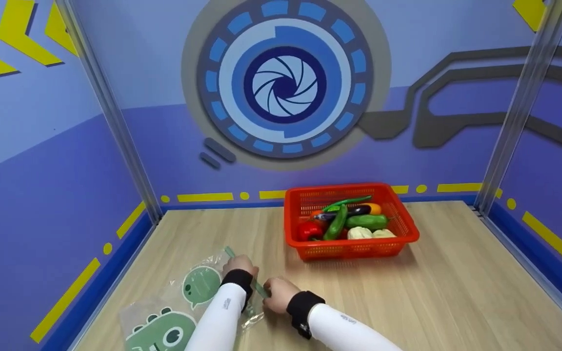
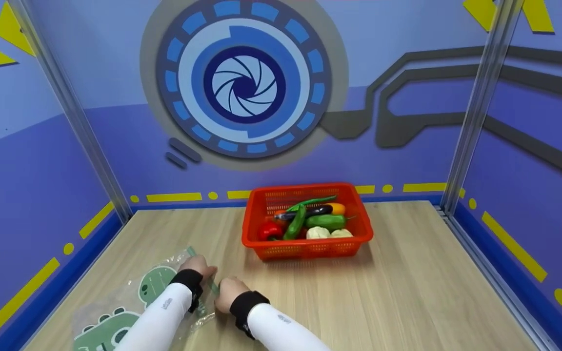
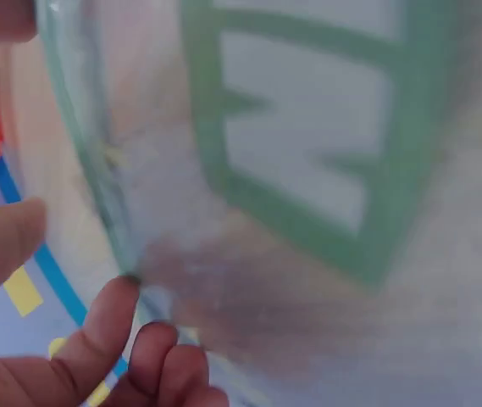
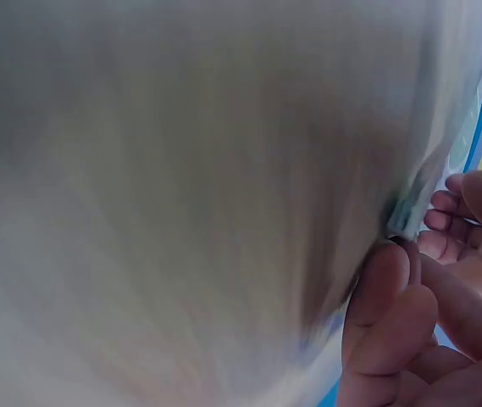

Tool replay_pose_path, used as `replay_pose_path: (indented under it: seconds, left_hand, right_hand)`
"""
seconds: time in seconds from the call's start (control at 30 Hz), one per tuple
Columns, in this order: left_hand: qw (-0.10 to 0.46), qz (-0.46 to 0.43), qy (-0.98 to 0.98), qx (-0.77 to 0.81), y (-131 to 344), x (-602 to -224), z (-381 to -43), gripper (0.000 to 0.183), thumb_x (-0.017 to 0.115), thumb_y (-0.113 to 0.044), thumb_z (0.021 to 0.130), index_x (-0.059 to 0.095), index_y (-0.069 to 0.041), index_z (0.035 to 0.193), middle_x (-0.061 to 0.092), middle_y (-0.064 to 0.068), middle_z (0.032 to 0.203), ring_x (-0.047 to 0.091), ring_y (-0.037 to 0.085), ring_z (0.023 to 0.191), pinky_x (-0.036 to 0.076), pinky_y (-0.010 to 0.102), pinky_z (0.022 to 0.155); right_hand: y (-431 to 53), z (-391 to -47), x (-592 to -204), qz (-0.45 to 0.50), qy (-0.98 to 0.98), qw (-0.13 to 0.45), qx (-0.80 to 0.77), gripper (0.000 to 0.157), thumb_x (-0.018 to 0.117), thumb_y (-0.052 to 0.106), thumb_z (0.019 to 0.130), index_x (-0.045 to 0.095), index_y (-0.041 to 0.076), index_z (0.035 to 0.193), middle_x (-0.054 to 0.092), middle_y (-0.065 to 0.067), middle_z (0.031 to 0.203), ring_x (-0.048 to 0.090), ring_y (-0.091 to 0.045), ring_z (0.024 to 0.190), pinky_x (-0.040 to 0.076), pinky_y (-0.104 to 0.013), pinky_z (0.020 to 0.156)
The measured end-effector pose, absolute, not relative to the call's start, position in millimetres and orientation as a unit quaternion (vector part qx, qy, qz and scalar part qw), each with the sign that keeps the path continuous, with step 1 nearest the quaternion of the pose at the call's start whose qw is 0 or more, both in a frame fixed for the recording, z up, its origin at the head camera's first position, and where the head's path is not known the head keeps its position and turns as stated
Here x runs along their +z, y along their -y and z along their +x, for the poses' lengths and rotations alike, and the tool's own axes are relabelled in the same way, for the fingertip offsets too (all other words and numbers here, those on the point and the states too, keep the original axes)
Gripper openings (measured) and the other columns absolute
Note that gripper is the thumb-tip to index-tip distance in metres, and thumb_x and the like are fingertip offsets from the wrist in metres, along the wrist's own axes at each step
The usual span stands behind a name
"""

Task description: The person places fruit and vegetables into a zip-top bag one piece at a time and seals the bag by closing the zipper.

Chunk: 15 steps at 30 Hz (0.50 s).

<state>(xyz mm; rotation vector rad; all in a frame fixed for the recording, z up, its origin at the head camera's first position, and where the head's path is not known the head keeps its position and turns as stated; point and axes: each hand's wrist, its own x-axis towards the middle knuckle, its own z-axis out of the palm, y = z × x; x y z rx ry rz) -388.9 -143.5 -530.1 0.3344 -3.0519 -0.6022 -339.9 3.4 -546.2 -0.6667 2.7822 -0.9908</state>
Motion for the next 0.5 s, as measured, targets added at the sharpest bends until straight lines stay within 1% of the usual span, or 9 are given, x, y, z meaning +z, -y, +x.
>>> replay_pose_path:
  seconds: [0.13,0.27,0.37,0.43,0.5]
  left_hand:
    - [0.008,0.117,0.972,-0.205,144.5,-533.0,-384.5,0.013,0.069,-0.013,0.087,0.074,-0.003,0.081,0.075,0.016,0.09,0.069,0.031,0.085,0.055,0.048,0.083]
    - [0.002,0.118,0.965,-0.233,147.7,-534.3,-386.6,0.009,0.065,-0.006,0.085,0.071,-0.002,0.081,0.072,0.014,0.085,0.064,0.027,0.079,0.054,0.043,0.079]
    - [0.006,0.103,0.964,-0.246,151.5,-536.2,-387.0,0.012,0.063,-0.008,0.086,0.071,0.0,0.081,0.071,0.015,0.085,0.06,0.026,0.077,0.054,0.043,0.079]
    - [0.01,0.085,0.964,-0.25,154.4,-536.9,-386.1,0.016,0.06,-0.009,0.086,0.071,0.002,0.083,0.072,0.018,0.089,0.06,0.027,0.079,0.054,0.044,0.082]
    - [0.021,0.064,0.965,-0.253,156.0,-534.5,-382.7,0.019,0.059,-0.01,0.086,0.071,0.004,0.082,0.072,0.019,0.091,0.059,0.026,0.078,0.055,0.044,0.082]
  right_hand:
    - [-3.3,-337.2,-547.6,-0.225,-0.915,0.063,-0.329,0.027,0.075,0.008,0.079,0.071,-0.004,0.103,0.072,-0.012,0.094,0.063,-0.019,0.086,0.054,-0.034,0.084]
    - [-5.1,-336.9,-547.3,-0.225,-0.912,0.061,-0.337,0.025,0.074,0.008,0.08,0.071,-0.004,0.102,0.072,-0.012,0.093,0.063,-0.02,0.085,0.054,-0.035,0.082]
    - [-6.0,-337.3,-547.3,-0.226,-0.91,0.057,-0.342,0.025,0.071,0.009,0.084,0.07,-0.004,0.105,0.073,-0.015,0.096,0.067,-0.025,0.089,0.055,-0.038,0.085]
    - [-6.1,-337.9,-547.3,-0.226,-0.908,0.052,-0.349,0.026,0.068,0.01,0.088,0.068,-0.005,0.109,0.074,-0.019,0.103,0.07,-0.031,0.098,0.056,-0.042,0.09]
    - [-6.0,-338.6,-547.4,-0.223,-0.904,0.045,-0.361,0.028,0.063,0.011,0.092,0.066,-0.007,0.114,0.073,-0.022,0.11,0.069,-0.035,0.106,0.055,-0.045,0.096]
